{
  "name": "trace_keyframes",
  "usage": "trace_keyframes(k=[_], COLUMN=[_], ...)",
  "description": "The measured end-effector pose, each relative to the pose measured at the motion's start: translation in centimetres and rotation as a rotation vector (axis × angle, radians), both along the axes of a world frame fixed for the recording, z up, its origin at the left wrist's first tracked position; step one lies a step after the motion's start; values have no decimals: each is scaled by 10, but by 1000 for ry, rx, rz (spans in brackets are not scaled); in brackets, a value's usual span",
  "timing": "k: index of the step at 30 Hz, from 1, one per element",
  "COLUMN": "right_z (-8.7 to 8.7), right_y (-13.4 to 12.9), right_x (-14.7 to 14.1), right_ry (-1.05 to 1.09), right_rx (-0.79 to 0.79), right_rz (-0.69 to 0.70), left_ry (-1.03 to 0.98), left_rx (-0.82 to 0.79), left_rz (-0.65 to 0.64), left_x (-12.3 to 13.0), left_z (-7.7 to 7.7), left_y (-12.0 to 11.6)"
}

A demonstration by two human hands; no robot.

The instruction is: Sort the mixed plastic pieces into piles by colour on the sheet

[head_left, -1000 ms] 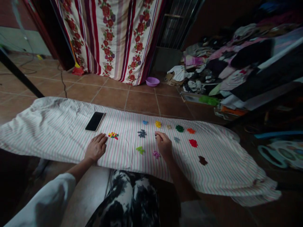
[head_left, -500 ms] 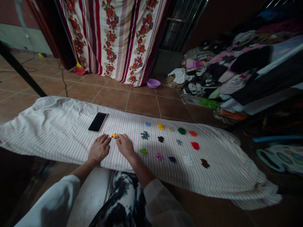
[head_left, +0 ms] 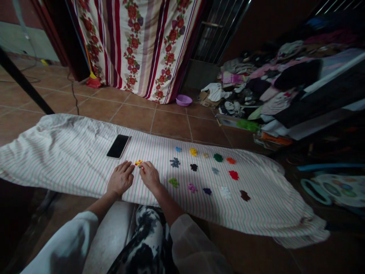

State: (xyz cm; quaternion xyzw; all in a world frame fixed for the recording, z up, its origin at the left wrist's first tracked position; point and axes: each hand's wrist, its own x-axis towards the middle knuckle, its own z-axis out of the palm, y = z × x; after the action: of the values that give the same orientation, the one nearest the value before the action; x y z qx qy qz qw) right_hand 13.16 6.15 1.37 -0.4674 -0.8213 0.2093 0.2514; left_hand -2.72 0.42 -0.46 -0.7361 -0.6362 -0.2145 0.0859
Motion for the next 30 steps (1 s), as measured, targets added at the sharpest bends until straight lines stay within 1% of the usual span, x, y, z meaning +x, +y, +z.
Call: trace_keyframes(k=[2, 5, 9, 11, 16, 22, 27, 30], right_z=[-4, -7, -4, -2, 3, 8, 7, 6], right_y=[0, 2, 4, 5, 12, 22, 22, 19], right_x=[1, 5, 14, 20, 38, 73, 103, 125], right_ry=[84, 194, 306, 330, 367, 430, 467, 451], right_rx=[-10, -70, -184, -213, -178, -133, -123, -124], right_rz=[13, -47, -93, -122, -229, -295, -362, -449], left_ry=[5, -6, -26, -40, -25, 19, 14, -2], left_rx=[3, -2, -28, -34, -28, -13, -19, -39], left_rz=[4, 11, -1, -3, -14, -4, -3, 0], left_x=[0, 1, 2, 1, 0, -1, -2, -2], left_z=[1, 3, 6, 7, 6, 5, 5, 5], left_y=[0, -1, -2, -2, -2, -2, -3, -3])
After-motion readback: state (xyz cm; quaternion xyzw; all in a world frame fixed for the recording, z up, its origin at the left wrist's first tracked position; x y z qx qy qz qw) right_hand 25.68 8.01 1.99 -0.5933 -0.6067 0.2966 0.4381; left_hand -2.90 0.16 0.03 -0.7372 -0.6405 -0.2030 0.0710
